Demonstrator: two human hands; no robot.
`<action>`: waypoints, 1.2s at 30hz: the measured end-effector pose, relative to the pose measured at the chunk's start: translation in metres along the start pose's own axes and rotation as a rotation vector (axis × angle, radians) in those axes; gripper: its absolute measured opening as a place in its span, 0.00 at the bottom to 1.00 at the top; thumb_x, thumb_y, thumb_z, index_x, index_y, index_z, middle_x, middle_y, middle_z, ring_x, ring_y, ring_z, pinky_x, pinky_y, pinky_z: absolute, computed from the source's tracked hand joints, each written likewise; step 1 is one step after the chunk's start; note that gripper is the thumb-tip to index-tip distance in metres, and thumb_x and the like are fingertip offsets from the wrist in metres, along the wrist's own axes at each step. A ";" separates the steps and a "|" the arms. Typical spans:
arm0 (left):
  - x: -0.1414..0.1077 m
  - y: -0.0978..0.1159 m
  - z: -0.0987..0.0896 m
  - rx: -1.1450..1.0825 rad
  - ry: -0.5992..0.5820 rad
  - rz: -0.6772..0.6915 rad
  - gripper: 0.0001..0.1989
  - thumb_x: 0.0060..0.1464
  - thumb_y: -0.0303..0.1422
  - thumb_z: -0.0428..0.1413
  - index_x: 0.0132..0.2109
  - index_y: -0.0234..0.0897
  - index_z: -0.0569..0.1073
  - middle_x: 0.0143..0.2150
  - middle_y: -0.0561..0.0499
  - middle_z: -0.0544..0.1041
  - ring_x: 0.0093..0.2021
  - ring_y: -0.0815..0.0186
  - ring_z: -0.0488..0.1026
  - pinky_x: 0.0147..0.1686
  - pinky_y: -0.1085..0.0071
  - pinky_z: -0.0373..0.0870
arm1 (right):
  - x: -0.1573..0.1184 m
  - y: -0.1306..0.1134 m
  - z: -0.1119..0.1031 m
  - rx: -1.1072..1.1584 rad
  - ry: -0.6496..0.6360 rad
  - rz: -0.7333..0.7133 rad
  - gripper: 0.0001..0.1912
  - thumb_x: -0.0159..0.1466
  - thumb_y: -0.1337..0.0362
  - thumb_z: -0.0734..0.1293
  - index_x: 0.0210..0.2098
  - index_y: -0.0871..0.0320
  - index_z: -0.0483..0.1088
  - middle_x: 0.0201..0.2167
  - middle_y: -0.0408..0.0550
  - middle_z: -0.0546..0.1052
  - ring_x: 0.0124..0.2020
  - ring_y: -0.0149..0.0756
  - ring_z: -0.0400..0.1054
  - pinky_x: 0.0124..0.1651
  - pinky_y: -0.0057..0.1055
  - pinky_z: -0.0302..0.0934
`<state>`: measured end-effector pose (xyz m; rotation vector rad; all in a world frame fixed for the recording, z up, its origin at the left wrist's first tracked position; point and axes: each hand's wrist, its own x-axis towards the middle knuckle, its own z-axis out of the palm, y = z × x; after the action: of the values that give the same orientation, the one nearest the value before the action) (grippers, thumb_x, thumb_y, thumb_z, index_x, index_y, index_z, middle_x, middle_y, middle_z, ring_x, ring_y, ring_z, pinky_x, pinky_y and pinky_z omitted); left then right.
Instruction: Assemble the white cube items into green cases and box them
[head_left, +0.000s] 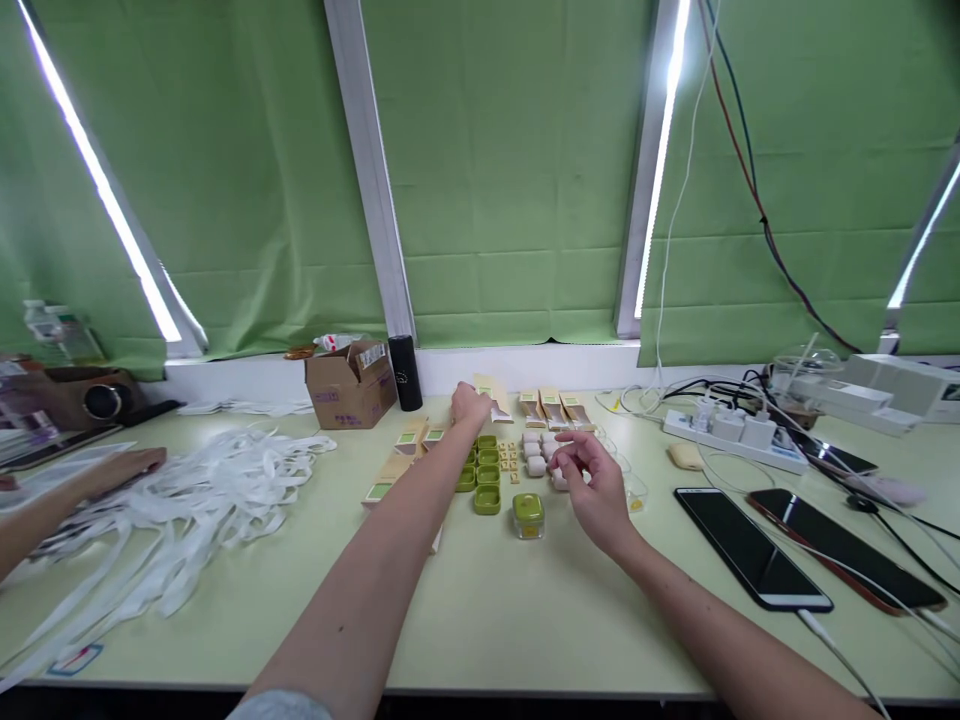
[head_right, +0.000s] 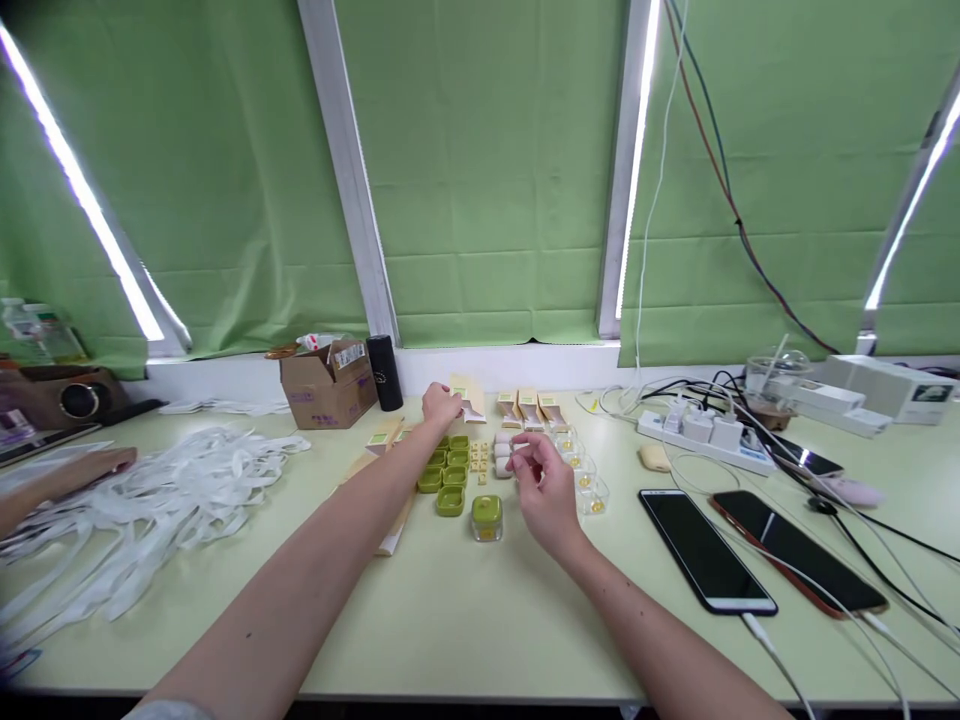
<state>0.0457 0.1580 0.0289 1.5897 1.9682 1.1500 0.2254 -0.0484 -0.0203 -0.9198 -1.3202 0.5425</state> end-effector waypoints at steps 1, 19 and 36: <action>0.002 0.000 0.004 0.021 0.002 -0.012 0.22 0.59 0.35 0.66 0.57 0.32 0.73 0.47 0.35 0.84 0.51 0.52 0.82 0.45 0.66 0.73 | -0.002 -0.001 0.001 0.002 -0.013 -0.003 0.11 0.70 0.57 0.66 0.49 0.53 0.71 0.30 0.45 0.79 0.32 0.38 0.71 0.36 0.35 0.64; 0.010 -0.009 0.052 0.146 -0.276 0.147 0.16 0.48 0.23 0.68 0.47 0.33 0.84 0.53 0.40 0.85 0.55 0.55 0.81 0.52 0.71 0.72 | -0.009 -0.009 0.007 -0.091 -0.118 -0.100 0.08 0.72 0.62 0.63 0.49 0.53 0.71 0.28 0.42 0.77 0.29 0.35 0.69 0.32 0.31 0.61; -0.108 -0.029 -0.061 0.043 -0.449 0.693 0.24 0.43 0.20 0.62 0.47 0.45 0.84 0.40 0.45 0.84 0.53 0.47 0.75 0.61 0.55 0.64 | -0.001 0.003 0.004 -0.081 -0.070 0.008 0.10 0.69 0.56 0.66 0.45 0.53 0.72 0.28 0.44 0.78 0.29 0.38 0.71 0.33 0.32 0.61</action>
<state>0.0164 0.0340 0.0206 2.3961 1.1876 0.8427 0.2214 -0.0462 -0.0237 -0.9807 -1.4103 0.5351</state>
